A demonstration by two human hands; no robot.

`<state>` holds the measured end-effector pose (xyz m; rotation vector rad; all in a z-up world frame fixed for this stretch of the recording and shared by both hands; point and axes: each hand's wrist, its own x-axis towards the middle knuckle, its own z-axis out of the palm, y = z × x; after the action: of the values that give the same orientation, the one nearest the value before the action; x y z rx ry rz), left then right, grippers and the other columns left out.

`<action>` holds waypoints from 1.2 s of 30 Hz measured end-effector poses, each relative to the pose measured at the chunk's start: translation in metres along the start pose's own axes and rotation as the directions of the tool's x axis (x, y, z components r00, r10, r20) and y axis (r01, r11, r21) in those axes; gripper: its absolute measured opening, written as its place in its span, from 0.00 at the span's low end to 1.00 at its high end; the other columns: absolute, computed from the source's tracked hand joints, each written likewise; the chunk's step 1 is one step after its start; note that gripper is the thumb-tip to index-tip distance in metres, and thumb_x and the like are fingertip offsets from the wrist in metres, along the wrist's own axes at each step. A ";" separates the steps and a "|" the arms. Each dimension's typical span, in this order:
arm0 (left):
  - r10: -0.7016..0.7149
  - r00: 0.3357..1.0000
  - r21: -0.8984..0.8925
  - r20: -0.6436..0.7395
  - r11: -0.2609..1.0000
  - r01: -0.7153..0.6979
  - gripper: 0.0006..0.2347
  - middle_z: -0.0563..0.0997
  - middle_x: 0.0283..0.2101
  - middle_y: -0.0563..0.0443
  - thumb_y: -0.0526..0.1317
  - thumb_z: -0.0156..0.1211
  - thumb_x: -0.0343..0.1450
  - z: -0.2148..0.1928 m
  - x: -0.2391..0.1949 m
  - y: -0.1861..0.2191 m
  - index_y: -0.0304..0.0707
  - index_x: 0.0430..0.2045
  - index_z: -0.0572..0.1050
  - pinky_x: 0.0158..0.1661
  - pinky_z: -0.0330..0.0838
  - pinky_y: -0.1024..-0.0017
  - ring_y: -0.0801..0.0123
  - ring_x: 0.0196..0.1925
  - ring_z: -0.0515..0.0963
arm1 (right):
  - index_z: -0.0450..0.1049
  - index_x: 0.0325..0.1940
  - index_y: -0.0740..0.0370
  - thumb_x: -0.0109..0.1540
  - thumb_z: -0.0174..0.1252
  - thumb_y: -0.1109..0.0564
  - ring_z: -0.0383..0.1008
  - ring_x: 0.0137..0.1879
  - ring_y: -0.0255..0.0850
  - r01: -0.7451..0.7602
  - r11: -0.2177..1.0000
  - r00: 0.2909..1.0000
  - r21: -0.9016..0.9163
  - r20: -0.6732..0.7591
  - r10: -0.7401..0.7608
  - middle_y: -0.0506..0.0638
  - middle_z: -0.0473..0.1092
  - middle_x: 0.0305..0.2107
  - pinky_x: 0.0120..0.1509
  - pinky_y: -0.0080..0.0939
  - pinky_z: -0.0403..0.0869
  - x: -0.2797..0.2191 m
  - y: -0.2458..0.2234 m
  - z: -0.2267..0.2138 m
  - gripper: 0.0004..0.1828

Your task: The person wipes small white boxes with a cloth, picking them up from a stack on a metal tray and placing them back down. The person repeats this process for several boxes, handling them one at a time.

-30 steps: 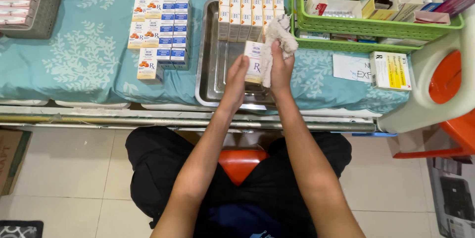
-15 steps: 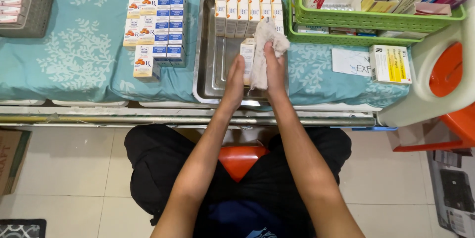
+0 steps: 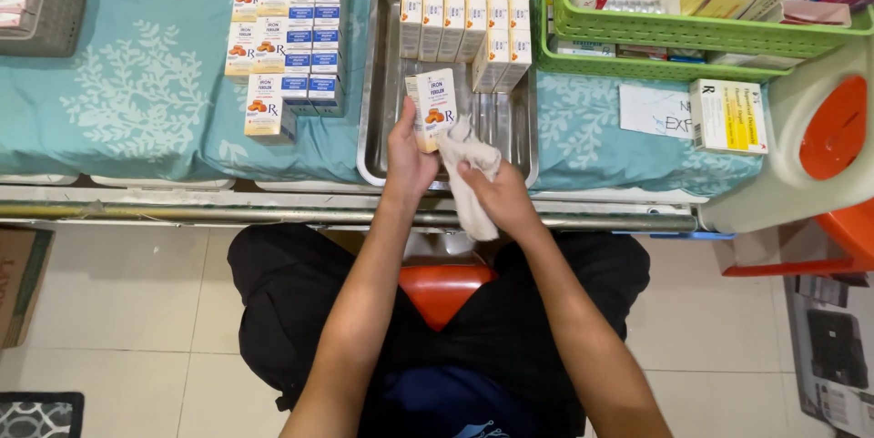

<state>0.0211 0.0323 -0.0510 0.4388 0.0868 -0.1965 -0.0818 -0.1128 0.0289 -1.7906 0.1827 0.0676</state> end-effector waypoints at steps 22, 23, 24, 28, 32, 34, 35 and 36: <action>-0.111 0.993 0.068 -0.030 0.991 0.113 0.19 0.82 0.49 0.43 0.56 0.50 0.77 0.028 -0.061 0.015 0.47 0.57 0.72 0.43 0.85 0.47 0.51 0.48 0.84 | 0.49 0.81 0.57 0.61 0.66 0.37 0.40 0.81 0.62 0.184 0.689 0.921 -0.701 -0.122 -0.370 0.63 0.44 0.76 0.74 0.80 0.32 0.046 0.054 -0.120 0.53; -0.119 0.992 0.074 -0.030 0.990 0.121 0.18 0.82 0.50 0.47 0.56 0.51 0.77 0.033 -0.068 0.017 0.49 0.56 0.73 0.43 0.85 0.53 0.55 0.48 0.85 | 0.48 0.82 0.56 0.63 0.66 0.35 0.37 0.82 0.59 0.286 0.694 0.846 -0.661 -0.165 -0.507 0.60 0.42 0.77 0.73 0.81 0.28 0.042 0.052 -0.115 0.53; -0.107 0.994 0.076 -0.031 0.991 0.109 0.18 0.82 0.50 0.47 0.56 0.51 0.77 0.039 -0.080 0.020 0.49 0.56 0.73 0.43 0.85 0.53 0.55 0.48 0.85 | 0.48 0.82 0.56 0.63 0.66 0.35 0.37 0.82 0.59 0.297 0.692 0.844 -0.657 -0.158 -0.513 0.60 0.42 0.77 0.73 0.81 0.28 0.027 0.038 -0.096 0.53; -0.097 0.992 0.166 -0.084 0.980 0.110 0.19 0.82 0.50 0.44 0.54 0.52 0.77 0.011 -0.112 0.005 0.47 0.57 0.72 0.46 0.83 0.56 0.55 0.50 0.84 | 0.33 0.81 0.54 0.45 0.69 0.24 0.34 0.80 0.72 0.680 0.624 0.724 -0.384 0.222 -0.653 0.71 0.34 0.76 0.75 0.82 0.34 -0.028 -0.011 -0.021 0.75; -0.054 0.987 0.209 -0.149 0.974 0.085 0.19 0.80 0.50 0.45 0.50 0.50 0.78 0.024 -0.160 0.021 0.43 0.61 0.68 0.50 0.82 0.63 0.61 0.53 0.82 | 0.41 0.80 0.52 0.46 0.80 0.46 0.52 0.76 0.66 0.752 0.578 0.658 -0.316 0.401 -0.637 0.68 0.50 0.71 0.74 0.83 0.42 -0.042 -0.020 0.019 0.69; -0.009 0.988 0.298 -0.153 0.953 0.055 0.20 0.79 0.52 0.46 0.50 0.49 0.77 0.016 -0.176 0.034 0.41 0.62 0.68 0.48 0.82 0.63 0.62 0.52 0.82 | 0.46 0.77 0.57 0.45 0.80 0.46 0.55 0.74 0.65 0.760 0.582 0.650 -0.289 0.378 -0.660 0.66 0.53 0.68 0.77 0.75 0.46 -0.032 -0.004 0.033 0.66; 0.026 0.989 0.387 -0.146 0.921 0.033 0.21 0.78 0.54 0.47 0.49 0.49 0.77 0.013 -0.185 0.039 0.39 0.64 0.67 0.46 0.82 0.63 0.62 0.50 0.83 | 0.51 0.75 0.62 0.45 0.80 0.46 0.58 0.73 0.63 0.764 0.585 0.645 -0.271 0.345 -0.682 0.64 0.57 0.65 0.79 0.67 0.49 -0.028 0.005 0.040 0.63; 0.038 0.989 0.388 -0.145 0.921 0.021 0.21 0.78 0.54 0.47 0.49 0.49 0.77 -0.003 -0.191 0.039 0.39 0.64 0.67 0.46 0.82 0.63 0.62 0.50 0.83 | 0.51 0.75 0.62 0.45 0.80 0.46 0.58 0.73 0.63 0.771 0.579 0.636 -0.265 0.351 -0.687 0.64 0.57 0.65 0.79 0.67 0.49 -0.027 0.010 0.047 0.63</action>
<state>-0.1572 0.1010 -0.0138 0.8519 0.1954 -0.1717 -0.1078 -0.0673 0.0122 -2.1145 -0.8131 -0.3336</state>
